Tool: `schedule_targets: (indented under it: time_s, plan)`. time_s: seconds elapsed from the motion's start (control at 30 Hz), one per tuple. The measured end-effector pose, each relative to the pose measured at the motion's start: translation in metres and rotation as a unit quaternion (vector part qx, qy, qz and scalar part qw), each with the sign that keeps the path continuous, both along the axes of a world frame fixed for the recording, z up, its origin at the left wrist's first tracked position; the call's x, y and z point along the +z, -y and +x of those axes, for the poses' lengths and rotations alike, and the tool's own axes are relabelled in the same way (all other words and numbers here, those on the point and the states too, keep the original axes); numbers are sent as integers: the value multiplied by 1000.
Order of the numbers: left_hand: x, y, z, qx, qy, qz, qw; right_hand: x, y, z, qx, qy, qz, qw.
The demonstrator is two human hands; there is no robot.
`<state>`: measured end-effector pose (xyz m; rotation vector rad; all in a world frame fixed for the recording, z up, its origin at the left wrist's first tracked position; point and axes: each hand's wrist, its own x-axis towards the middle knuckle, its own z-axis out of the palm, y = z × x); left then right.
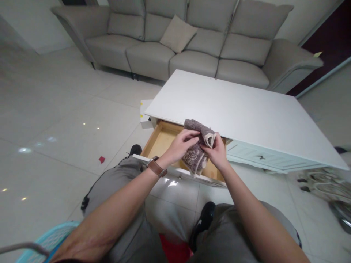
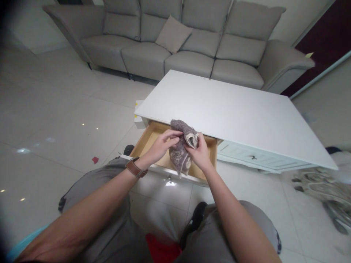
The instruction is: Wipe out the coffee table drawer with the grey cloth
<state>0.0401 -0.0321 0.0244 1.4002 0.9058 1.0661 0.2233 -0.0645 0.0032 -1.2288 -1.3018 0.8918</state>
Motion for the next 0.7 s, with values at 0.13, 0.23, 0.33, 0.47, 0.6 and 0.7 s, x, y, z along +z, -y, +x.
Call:
schedule_targets:
  time_s: [0.13,0.23,0.33,0.47,0.6,0.7]
  plan:
    - [2,-13,-17,58,24,-36,997,6,-3,15,-21,-76,-12,997]
    - [-6,-11,-16,-112,89,-174,974,5,-3,20,-11,-103,-80,991]
    - [-16,-5,-9,-105,131,-237,957,-1,-2,18,22,-140,-164,976]
    - [-27,-9,-13,47,114,-183,975,-17,1,8,91,-183,-194,959]
    - [-30,-20,-21,27,52,-171,984,-42,-4,6,62,-123,-142,980]
    - [-32,-28,-23,72,-13,-100,992,-61,-13,29,6,95,-158,983]
